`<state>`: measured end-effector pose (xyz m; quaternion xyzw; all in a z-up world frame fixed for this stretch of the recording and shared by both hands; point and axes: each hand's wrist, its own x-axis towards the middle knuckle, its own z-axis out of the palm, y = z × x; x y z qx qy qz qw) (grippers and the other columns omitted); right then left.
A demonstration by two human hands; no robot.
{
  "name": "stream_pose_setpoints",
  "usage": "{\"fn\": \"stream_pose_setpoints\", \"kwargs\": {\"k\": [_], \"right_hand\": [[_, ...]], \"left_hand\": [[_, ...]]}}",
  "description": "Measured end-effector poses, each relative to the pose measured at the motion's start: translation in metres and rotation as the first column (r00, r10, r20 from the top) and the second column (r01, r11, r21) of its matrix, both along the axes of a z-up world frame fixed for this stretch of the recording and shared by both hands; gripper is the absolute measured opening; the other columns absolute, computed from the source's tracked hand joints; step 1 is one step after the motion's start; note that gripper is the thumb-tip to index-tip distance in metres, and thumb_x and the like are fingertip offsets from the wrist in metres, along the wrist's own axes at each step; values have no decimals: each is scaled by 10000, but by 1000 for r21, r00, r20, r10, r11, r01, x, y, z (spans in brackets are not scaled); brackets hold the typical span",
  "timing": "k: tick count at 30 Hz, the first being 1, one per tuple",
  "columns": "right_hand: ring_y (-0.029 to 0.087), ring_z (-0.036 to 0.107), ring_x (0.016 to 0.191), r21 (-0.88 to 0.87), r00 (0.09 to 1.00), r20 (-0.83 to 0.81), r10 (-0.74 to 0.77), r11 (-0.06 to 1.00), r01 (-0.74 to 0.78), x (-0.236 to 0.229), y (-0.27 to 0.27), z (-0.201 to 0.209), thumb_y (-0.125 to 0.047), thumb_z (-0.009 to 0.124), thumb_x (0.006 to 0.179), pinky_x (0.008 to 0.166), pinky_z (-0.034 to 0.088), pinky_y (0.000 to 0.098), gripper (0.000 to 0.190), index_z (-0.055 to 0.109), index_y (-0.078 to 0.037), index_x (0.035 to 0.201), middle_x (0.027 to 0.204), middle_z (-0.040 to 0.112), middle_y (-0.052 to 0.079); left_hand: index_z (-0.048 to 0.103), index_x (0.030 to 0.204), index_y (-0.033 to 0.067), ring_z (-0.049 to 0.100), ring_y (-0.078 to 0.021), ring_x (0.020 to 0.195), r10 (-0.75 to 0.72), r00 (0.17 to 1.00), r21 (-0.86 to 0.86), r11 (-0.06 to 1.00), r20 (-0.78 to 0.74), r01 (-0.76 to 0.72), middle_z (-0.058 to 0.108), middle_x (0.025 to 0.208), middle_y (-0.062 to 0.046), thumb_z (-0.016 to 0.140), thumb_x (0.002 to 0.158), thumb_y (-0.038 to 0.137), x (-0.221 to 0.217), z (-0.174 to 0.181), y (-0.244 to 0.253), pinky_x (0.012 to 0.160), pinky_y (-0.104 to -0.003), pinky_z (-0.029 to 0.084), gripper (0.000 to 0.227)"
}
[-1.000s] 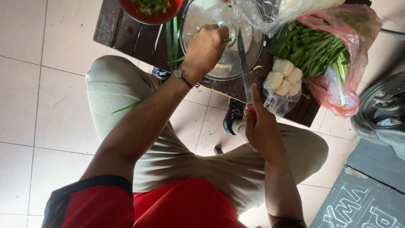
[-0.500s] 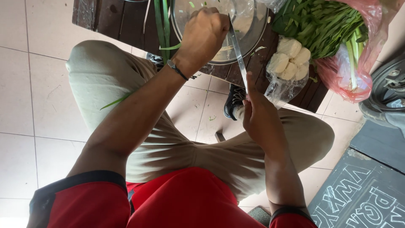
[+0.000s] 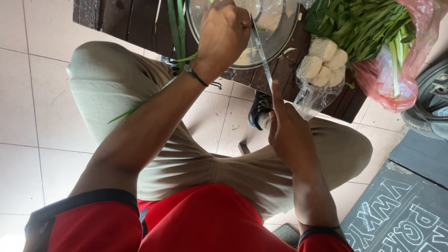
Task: The person cuts green onions with a knife and places the chopped pieces into a bowl.
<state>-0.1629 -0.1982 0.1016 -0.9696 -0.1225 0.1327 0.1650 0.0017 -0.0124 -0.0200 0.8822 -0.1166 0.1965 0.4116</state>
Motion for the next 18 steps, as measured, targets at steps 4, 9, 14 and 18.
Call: {"fn": "stream_pose_setpoints", "kwargs": {"k": [4, 9, 14, 18], "right_hand": [[323, 677, 800, -61, 998, -62, -20, 998, 16, -1, -2, -4, -83, 544, 1043, 666, 546, 468, 682, 227, -104, 1646, 959, 678, 165], [330, 667, 732, -149, 993, -111, -41, 988, 24, -1, 2, -1, -103, 521, 1052, 610, 528, 470, 664, 222, -114, 1645, 944, 667, 176], [335, 656, 703, -200, 993, -117, -20, 980, -4, 2, 7, 6, -40, 527, 1004, 606, 529, 470, 712, 221, -90, 1645, 928, 648, 187], [338, 654, 690, -222, 992, -125, -7, 975, -22, 4, 12, 9, 15, 542, 933, 606, 534, 467, 787, 208, -60, 1642, 918, 637, 202]], "left_hand": [[768, 708, 72, 706, -291, 577, -32, 999, -24, 999, -15, 32, 719, 664, -102, 755, 796, 20, 2, 0, 0, 580, -399, 558, 103], [789, 746, 83, 694, -245, 572, -44, 999, -23, 999, -4, 44, 727, 681, -82, 755, 796, 18, 1, -3, -1, 589, -373, 551, 89], [768, 702, 96, 620, -250, 521, -28, 997, 92, 995, 68, 22, 649, 592, -74, 778, 802, 65, -1, -12, -4, 578, -398, 494, 105], [725, 747, 81, 623, -258, 539, -62, 996, 38, 997, 70, 60, 658, 632, -71, 758, 862, 74, 0, -29, -7, 569, -408, 477, 121]]}}
